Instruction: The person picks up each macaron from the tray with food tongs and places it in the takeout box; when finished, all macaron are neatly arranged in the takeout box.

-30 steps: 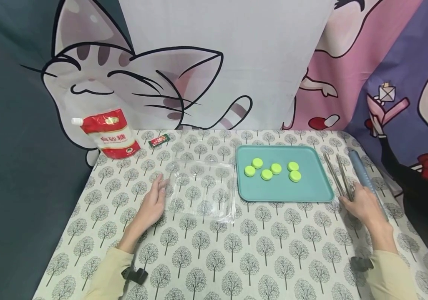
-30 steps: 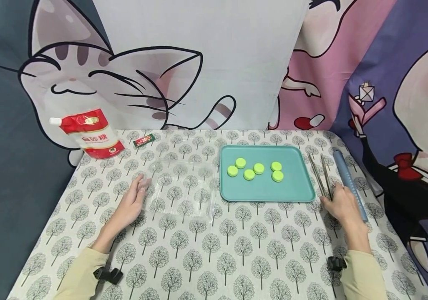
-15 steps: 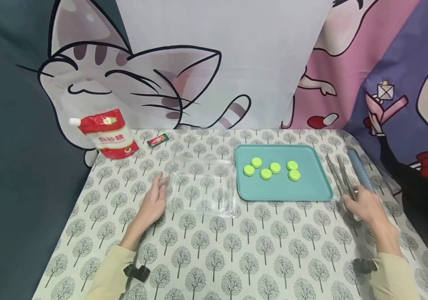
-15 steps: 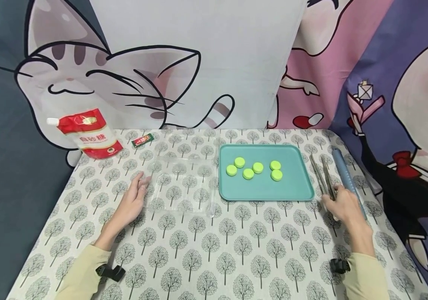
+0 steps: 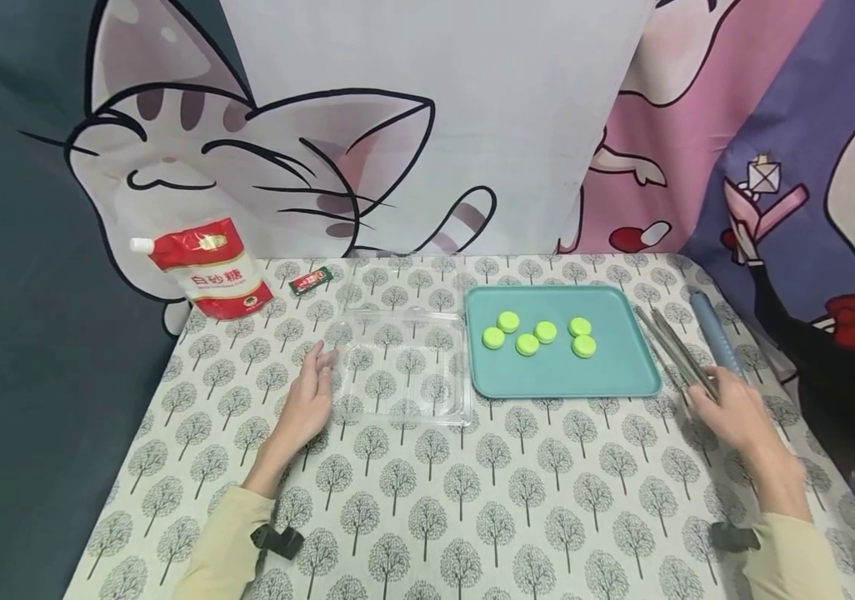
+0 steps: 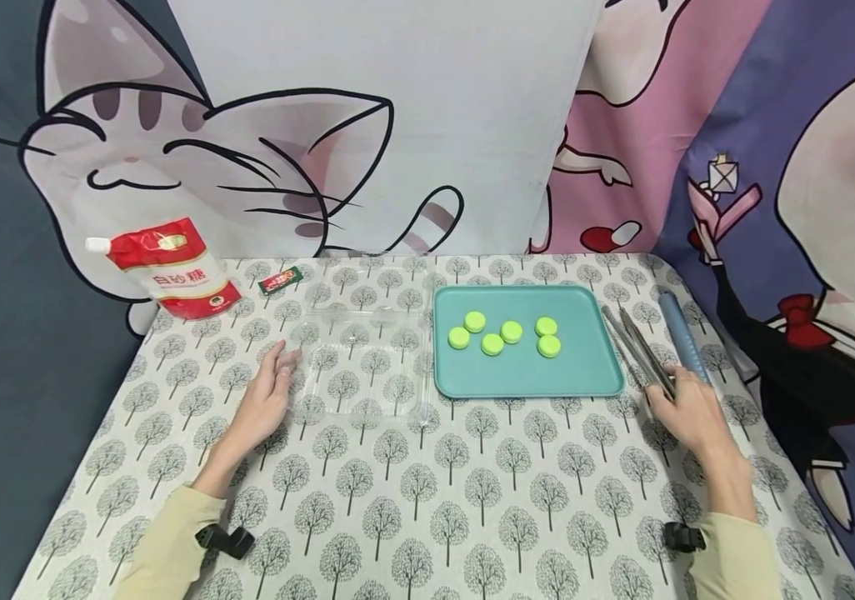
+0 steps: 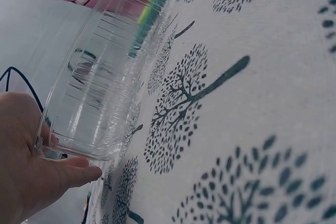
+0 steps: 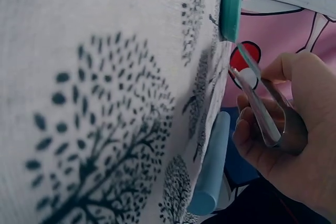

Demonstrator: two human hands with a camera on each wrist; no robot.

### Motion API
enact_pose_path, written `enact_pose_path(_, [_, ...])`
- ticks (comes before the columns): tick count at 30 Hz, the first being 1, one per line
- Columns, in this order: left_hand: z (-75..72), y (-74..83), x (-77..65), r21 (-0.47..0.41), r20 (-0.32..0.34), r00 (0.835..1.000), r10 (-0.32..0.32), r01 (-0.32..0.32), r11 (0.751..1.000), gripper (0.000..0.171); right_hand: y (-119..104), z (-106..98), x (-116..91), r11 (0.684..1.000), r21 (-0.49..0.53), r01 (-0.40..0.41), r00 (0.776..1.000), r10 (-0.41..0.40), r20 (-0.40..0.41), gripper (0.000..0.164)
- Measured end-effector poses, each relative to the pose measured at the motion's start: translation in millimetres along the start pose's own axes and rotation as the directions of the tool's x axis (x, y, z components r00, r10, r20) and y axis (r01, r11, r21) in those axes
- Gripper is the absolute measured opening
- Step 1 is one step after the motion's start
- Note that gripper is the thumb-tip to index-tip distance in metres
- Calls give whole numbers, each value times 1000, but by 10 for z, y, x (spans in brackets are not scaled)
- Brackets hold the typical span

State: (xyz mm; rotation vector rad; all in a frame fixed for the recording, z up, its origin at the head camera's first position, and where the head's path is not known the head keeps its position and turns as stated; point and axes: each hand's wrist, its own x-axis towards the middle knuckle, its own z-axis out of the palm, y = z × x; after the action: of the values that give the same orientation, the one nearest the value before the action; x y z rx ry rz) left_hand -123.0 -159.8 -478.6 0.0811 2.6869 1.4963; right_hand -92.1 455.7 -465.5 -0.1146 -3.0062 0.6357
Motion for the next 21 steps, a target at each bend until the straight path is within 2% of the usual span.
enact_pose_path(12, [-1, 1, 14, -2, -3, 1000, 0, 0, 1000, 56, -143, -173, -116, 998, 33, 52, 994, -49, -93, 47])
enact_pose_path(16, [-1, -5, 17, -6, -2, 1000, 3, -3, 1000, 56, -174, -217, -126, 996, 51, 72, 993, -67, -94, 45])
enact_pose_path(21, [4, -5, 15, -20, 1, 1000, 2, -2, 1000, 56, -180, -244, -152, 993, 70, 92, 994, -88, -58, 46])
